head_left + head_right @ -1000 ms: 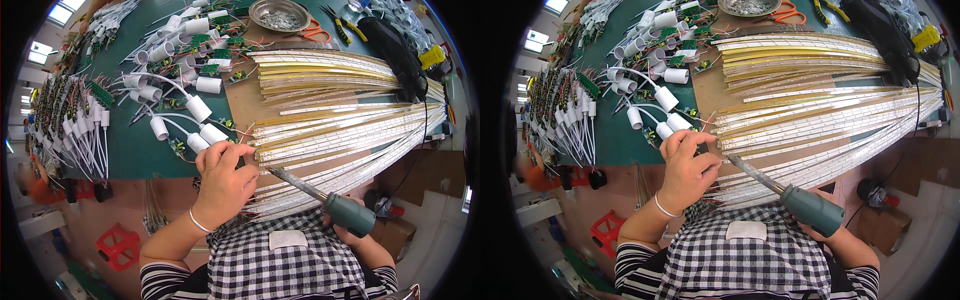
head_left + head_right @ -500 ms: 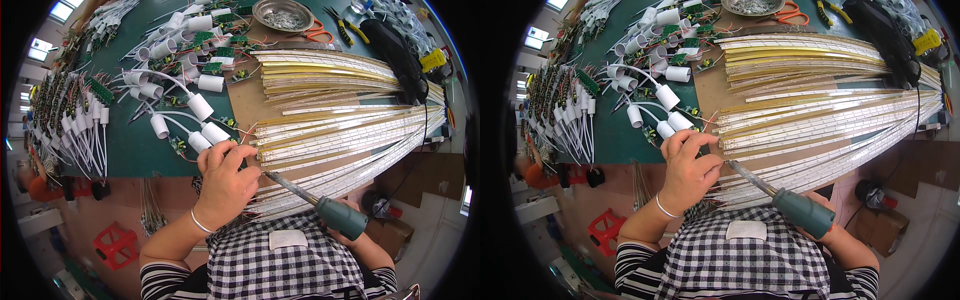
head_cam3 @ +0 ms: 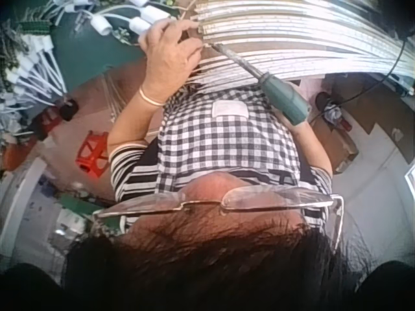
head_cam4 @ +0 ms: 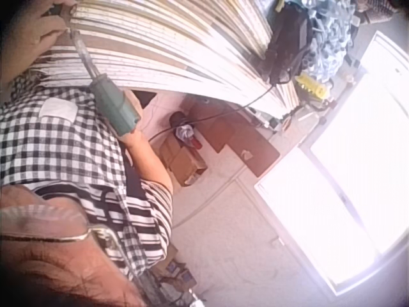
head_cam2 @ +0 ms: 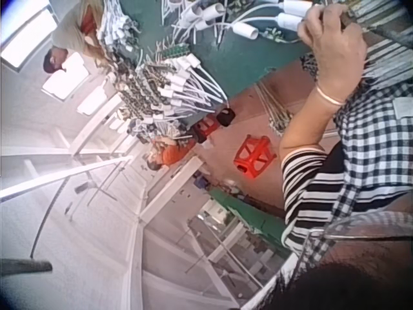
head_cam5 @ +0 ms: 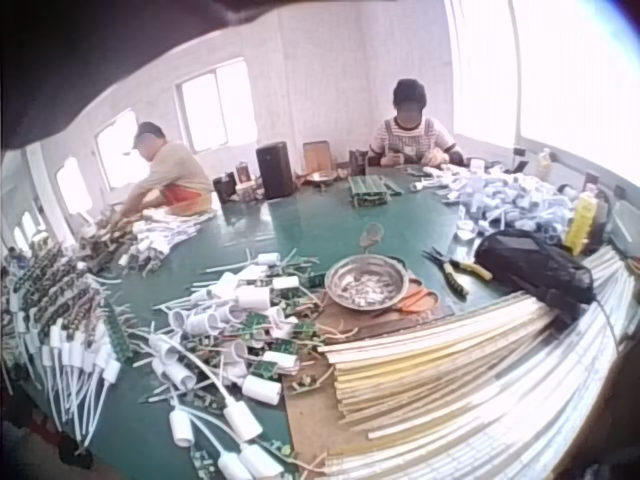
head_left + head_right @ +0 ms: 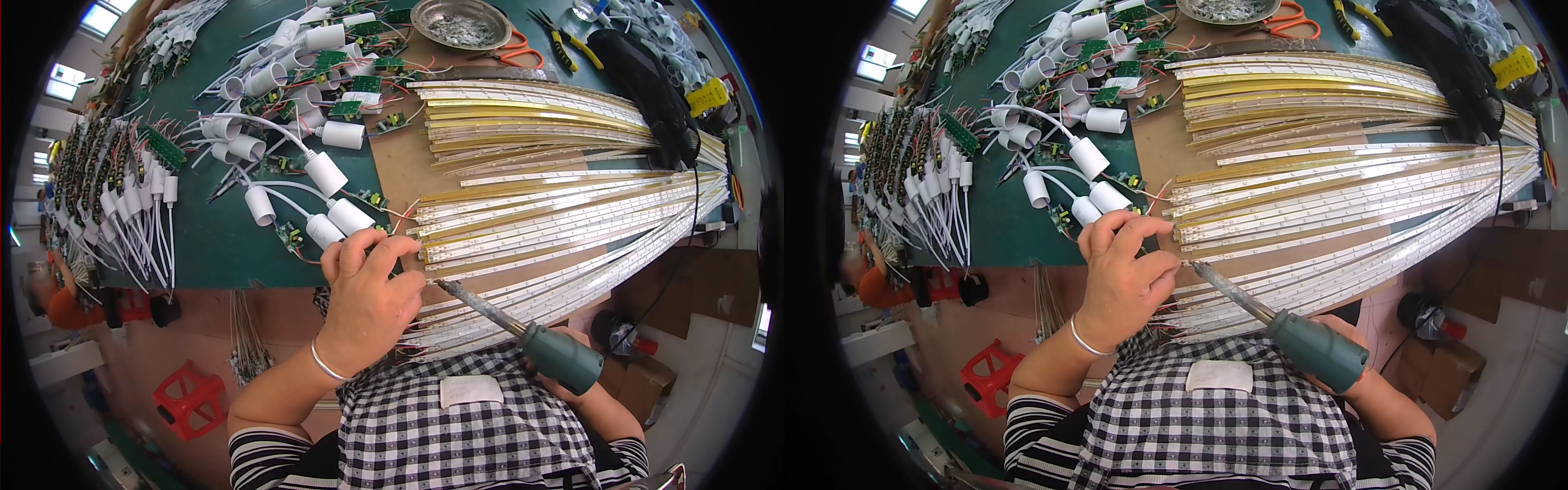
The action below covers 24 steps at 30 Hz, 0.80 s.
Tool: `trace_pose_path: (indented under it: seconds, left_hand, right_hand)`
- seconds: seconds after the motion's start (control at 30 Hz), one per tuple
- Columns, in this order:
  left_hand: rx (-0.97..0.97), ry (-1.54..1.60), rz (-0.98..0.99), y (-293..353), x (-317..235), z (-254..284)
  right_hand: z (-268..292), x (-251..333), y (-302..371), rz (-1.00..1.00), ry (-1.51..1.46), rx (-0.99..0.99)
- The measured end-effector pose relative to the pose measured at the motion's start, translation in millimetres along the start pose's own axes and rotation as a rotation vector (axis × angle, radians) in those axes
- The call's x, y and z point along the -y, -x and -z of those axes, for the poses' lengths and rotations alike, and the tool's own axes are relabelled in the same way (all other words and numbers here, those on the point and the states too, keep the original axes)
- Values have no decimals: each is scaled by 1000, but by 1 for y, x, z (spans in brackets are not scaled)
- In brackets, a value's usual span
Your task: The person aligns wires to LED strips by hand and solders the electrical connections using a soldering gun.
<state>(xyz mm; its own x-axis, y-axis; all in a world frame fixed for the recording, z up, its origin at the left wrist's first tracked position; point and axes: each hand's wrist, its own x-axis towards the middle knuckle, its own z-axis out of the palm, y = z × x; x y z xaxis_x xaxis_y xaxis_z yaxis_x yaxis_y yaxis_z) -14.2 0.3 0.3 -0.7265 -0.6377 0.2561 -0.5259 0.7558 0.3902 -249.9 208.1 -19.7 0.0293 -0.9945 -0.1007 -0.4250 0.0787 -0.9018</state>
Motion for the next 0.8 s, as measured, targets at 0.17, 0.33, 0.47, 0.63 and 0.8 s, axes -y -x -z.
trace_pose_path:
  seconds: [0.17,0.33,0.47,0.63,0.8]
  left_hand:
    - [1,-3,2,0,1,-1]
    - [2,-4,1,0,1,-1]
    - [6,-9,9,0,1,0]
    - [8,-5,5,-1,0,0]
    - [7,-21,9,0,-1,1]
  right_hand:
    - [0,1,-1,-38,-45,20]
    - [2,-3,-1,-66,-78,60]
    - [3,-1,-5,97,137,50]
    - [-9,7,-9,-113,-620,-242]
    - [-5,18,-41,-145,-939,-441]
